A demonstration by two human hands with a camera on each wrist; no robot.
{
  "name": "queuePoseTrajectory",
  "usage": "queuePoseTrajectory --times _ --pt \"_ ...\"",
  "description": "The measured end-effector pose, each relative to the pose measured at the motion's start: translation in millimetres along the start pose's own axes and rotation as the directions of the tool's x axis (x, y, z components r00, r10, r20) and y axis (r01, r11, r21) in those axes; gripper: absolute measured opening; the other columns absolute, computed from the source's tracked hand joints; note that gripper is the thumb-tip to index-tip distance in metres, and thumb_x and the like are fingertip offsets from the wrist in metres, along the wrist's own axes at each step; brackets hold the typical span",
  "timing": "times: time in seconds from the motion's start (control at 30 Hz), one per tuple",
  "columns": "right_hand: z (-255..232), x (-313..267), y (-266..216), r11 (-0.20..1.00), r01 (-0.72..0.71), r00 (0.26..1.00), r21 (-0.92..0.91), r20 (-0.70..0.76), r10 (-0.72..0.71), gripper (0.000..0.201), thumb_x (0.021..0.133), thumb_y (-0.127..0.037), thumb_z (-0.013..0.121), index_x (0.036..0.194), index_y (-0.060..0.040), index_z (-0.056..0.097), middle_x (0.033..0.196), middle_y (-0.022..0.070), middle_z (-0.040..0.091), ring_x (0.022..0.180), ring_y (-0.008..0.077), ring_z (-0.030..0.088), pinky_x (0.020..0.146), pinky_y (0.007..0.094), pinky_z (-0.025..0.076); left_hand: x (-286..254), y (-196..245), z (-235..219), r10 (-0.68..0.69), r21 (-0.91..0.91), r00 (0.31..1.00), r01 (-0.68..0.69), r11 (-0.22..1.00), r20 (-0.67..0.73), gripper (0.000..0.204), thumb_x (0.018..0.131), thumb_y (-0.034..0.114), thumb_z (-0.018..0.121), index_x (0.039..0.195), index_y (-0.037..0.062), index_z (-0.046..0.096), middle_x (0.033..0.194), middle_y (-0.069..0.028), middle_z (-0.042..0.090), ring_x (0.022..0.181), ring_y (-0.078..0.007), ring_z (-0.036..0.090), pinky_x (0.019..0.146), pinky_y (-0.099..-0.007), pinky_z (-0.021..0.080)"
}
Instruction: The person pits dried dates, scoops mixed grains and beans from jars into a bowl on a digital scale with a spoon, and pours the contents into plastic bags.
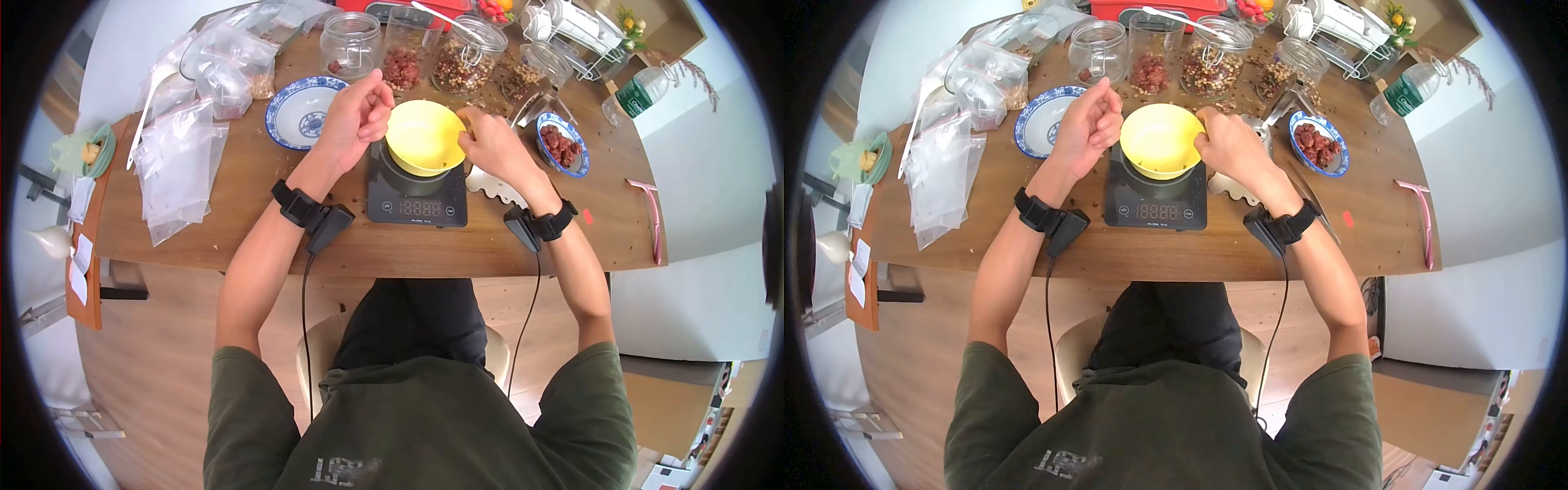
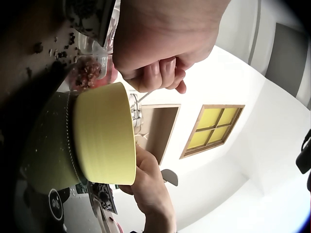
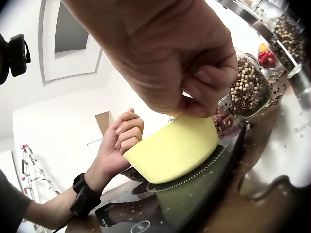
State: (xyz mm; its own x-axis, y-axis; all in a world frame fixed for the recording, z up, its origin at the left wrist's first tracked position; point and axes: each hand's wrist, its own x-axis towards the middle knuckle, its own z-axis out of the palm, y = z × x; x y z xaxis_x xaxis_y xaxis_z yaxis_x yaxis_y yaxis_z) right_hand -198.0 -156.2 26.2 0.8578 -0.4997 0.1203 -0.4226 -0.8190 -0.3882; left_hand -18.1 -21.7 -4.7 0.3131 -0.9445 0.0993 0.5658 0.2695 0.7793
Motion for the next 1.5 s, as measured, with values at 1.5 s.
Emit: queuePoseTrajectory --times 1.5 --pt "-37 -132 137 0.926 -0.279 0.960 -0.254 -0.073 0.269 0.023 0.082 -0.024 0.061 0.092 -0.0041 0.056 0.079 0.0195 0.063 0.076 0.0389 0.059 0.065 0.0460 0.046 1 -3 -5 0.071 -0.089 0.997 -0.072 0.993 -0.007 0.041 0.096 0.033 0.040 0.070 0.0036 0.052 0.054 0.0018 0.037 0.038 -0.0053 0.027 0.036 -0.0201 0.021"
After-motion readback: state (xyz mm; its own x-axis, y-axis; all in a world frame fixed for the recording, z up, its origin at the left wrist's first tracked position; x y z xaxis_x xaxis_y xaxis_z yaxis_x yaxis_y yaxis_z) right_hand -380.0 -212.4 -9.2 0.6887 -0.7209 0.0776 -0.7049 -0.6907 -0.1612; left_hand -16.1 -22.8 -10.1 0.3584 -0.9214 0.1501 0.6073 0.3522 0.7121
